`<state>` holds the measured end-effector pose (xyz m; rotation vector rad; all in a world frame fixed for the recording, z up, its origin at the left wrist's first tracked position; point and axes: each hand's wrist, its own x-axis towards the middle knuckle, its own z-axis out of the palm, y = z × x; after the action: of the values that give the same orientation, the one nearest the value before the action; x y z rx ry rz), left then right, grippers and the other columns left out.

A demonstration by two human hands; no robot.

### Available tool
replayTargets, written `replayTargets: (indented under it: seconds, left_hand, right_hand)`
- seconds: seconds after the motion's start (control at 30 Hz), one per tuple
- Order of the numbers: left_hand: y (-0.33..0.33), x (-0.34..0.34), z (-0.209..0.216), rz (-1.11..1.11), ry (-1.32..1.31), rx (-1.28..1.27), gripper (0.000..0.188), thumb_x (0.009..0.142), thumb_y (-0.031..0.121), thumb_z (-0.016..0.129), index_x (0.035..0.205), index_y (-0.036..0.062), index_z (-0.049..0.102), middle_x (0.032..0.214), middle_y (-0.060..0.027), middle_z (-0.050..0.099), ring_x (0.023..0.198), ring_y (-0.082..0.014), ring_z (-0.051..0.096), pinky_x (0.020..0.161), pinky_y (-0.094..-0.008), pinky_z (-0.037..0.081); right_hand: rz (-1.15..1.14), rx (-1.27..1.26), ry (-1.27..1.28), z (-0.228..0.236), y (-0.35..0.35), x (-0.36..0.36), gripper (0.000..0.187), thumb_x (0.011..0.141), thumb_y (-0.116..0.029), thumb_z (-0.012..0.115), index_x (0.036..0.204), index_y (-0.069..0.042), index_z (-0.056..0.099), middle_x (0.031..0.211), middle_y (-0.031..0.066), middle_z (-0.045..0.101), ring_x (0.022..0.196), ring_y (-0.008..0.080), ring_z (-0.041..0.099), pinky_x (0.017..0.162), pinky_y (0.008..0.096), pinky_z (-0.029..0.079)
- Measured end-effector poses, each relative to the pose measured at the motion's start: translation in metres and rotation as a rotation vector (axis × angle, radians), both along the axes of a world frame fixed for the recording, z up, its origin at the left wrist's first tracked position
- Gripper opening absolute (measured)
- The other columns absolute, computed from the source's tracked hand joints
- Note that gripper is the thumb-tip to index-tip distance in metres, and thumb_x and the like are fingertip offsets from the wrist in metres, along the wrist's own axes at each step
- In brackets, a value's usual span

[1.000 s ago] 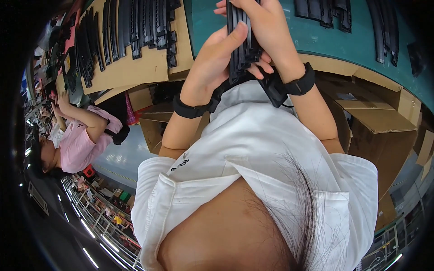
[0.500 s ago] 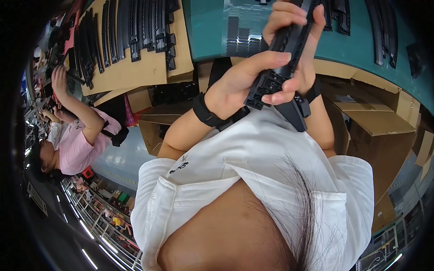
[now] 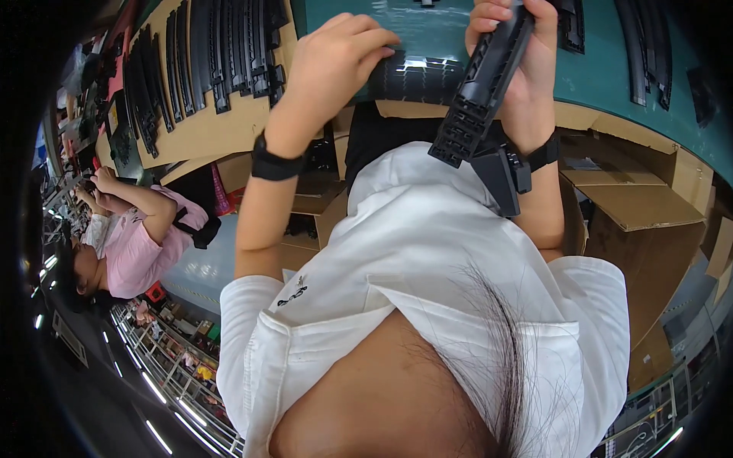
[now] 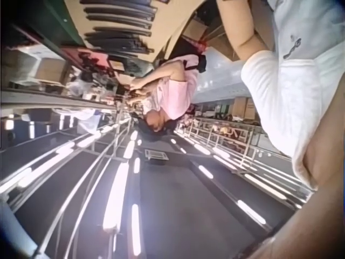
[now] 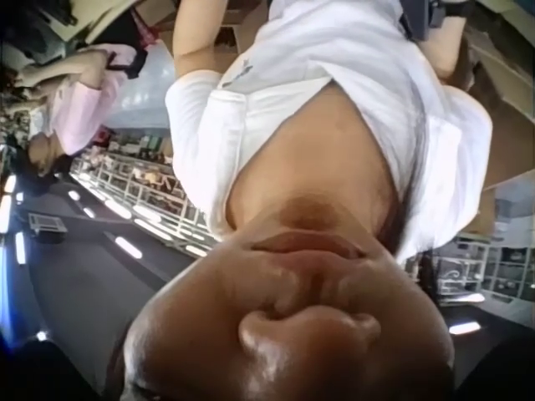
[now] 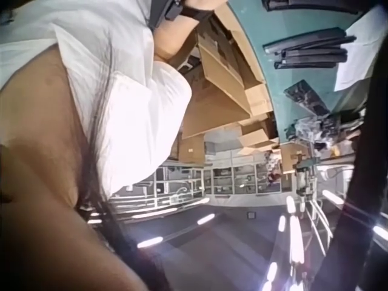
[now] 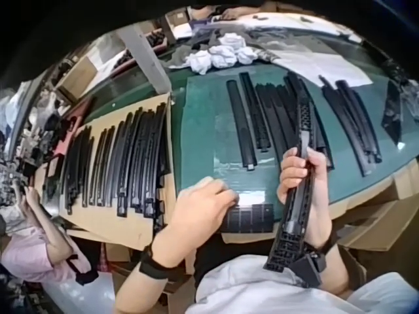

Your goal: Manually assembling black plastic components on an assembly line.

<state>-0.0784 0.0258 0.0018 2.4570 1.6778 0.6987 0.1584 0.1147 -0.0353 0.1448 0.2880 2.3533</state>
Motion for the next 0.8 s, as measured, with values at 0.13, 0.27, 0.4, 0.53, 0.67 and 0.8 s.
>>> replayTargets:
  seconds: [0.13, 0.27, 0.4, 0.53, 0.67, 0.8]
  left_hand:
    - [0.031, -0.008, -0.005, -0.238, 0.119, -0.095, 0.007, 0.088, 0.013, 0.074, 0.095, 0.0093, 0.074, 0.095, -0.0033, 0.072, 0.089, -0.0221, 0.067, 0.076, -0.0338, 0.055]
    - [0.060, 0.001, -0.022, -0.328, 0.096, -0.205, 0.007, 0.085, 0.009, 0.074, 0.092, 0.0078, 0.074, 0.097, -0.0034, 0.073, 0.091, -0.0218, 0.070, 0.077, -0.0346, 0.056]
    - [0.078, 0.007, -0.005, -0.379, 0.087, -0.406, 0.003, 0.090, 0.007, 0.069, 0.090, 0.0039, 0.068, 0.094, -0.0124, 0.074, 0.092, -0.0261, 0.073, 0.082, -0.0390, 0.058]
    - [0.074, 0.011, -0.002, -0.315, 0.082, -0.454, 0.003, 0.093, 0.004, 0.066, 0.091, 0.0015, 0.065, 0.093, -0.0171, 0.074, 0.091, -0.0256, 0.074, 0.082, -0.0388, 0.058]
    - [0.060, 0.009, 0.008, 0.001, -0.393, -0.679, 0.003, 0.095, 0.002, 0.065, 0.093, -0.0007, 0.065, 0.093, -0.0147, 0.074, 0.091, -0.0213, 0.073, 0.081, -0.0332, 0.057]
    - [0.030, 0.046, 0.038, 0.328, -1.234, -0.648, 0.005, 0.098, 0.001, 0.066, 0.096, -0.0038, 0.065, 0.100, -0.0109, 0.074, 0.094, -0.0172, 0.072, 0.084, -0.0270, 0.055]
  right_hand:
    - [0.024, 0.051, -0.089, 0.000, 0.007, 0.003, 0.026, 0.093, -0.010, 0.066, 0.113, -0.002, 0.052, 0.087, 0.0005, 0.055, 0.074, 0.0090, 0.057, 0.075, 0.0242, 0.052]
    - [-0.040, 0.029, -0.104, 0.006, 0.006, 0.001, 0.025, 0.095, -0.013, 0.065, 0.114, -0.002, 0.054, 0.090, 0.0018, 0.058, 0.076, 0.0113, 0.060, 0.076, 0.0258, 0.054]
    - [-0.159, -0.060, -0.216, 0.016, 0.007, -0.001, 0.024, 0.100, -0.022, 0.065, 0.113, -0.003, 0.059, 0.090, 0.0032, 0.065, 0.076, 0.0139, 0.066, 0.075, 0.0280, 0.059]
    - [-0.166, -0.047, -0.241, 0.013, 0.018, 0.000, 0.020, 0.099, -0.021, 0.066, 0.107, -0.004, 0.061, 0.084, 0.0006, 0.063, 0.074, 0.0115, 0.065, 0.073, 0.0256, 0.058]
    - [-0.237, -0.005, -0.274, 0.020, 0.025, 0.005, 0.019, 0.099, -0.020, 0.066, 0.105, -0.003, 0.061, 0.085, 0.0014, 0.063, 0.074, 0.0117, 0.065, 0.073, 0.0257, 0.059]
    - [-0.393, 0.064, -0.373, 0.031, 0.026, 0.009, 0.018, 0.099, -0.019, 0.066, 0.103, -0.002, 0.060, 0.085, 0.0017, 0.063, 0.074, 0.0113, 0.064, 0.073, 0.0250, 0.059]
